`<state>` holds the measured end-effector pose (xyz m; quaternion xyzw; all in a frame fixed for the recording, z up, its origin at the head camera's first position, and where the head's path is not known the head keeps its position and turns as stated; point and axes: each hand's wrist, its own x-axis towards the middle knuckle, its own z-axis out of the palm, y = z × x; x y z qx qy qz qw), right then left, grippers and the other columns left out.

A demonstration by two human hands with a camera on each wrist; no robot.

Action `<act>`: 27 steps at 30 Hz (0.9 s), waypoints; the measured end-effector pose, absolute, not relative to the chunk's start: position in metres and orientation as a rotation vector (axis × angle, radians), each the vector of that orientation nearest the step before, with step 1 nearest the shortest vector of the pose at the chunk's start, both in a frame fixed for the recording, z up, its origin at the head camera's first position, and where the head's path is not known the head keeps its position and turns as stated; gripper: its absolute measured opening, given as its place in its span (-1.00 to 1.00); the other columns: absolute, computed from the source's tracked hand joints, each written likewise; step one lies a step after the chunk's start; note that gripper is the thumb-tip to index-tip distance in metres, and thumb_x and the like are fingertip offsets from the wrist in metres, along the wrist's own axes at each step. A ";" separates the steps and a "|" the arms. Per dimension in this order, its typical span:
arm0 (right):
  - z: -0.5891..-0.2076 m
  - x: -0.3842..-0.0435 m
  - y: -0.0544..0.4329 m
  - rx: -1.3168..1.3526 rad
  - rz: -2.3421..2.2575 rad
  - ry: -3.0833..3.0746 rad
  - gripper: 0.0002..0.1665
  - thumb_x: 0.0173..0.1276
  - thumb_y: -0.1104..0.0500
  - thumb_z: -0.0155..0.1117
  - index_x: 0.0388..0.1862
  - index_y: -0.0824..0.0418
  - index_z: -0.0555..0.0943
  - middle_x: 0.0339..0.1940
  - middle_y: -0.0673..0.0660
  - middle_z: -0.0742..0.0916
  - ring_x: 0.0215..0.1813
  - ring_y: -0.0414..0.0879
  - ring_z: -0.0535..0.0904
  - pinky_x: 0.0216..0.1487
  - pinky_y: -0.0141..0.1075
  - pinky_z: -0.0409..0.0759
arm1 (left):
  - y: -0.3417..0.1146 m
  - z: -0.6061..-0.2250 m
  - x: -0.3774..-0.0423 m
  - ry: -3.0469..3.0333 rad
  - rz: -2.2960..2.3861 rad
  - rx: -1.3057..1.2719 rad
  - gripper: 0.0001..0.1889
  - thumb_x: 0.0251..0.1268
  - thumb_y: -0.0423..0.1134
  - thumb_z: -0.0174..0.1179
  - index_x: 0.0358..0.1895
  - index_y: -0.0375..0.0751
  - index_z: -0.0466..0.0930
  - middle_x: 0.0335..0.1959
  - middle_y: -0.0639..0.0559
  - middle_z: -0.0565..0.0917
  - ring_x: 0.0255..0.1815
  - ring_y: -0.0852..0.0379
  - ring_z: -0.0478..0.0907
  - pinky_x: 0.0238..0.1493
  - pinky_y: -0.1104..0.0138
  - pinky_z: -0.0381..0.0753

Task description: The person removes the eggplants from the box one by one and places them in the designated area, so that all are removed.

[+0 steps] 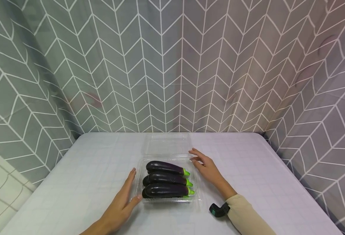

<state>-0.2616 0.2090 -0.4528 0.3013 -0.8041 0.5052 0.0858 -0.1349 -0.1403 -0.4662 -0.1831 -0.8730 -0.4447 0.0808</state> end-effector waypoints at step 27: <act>-0.435 -0.249 0.207 0.752 1.112 -2.306 -0.49 0.42 0.37 0.36 0.34 0.29 0.60 0.49 0.26 0.51 0.41 0.22 0.49 0.08 0.11 0.68 | -0.147 -0.468 -0.141 -2.515 -1.258 -0.756 -0.34 0.63 -0.20 0.07 0.67 -0.13 0.10 0.71 0.06 -0.04 0.67 0.02 -0.06 0.55 0.18 -0.03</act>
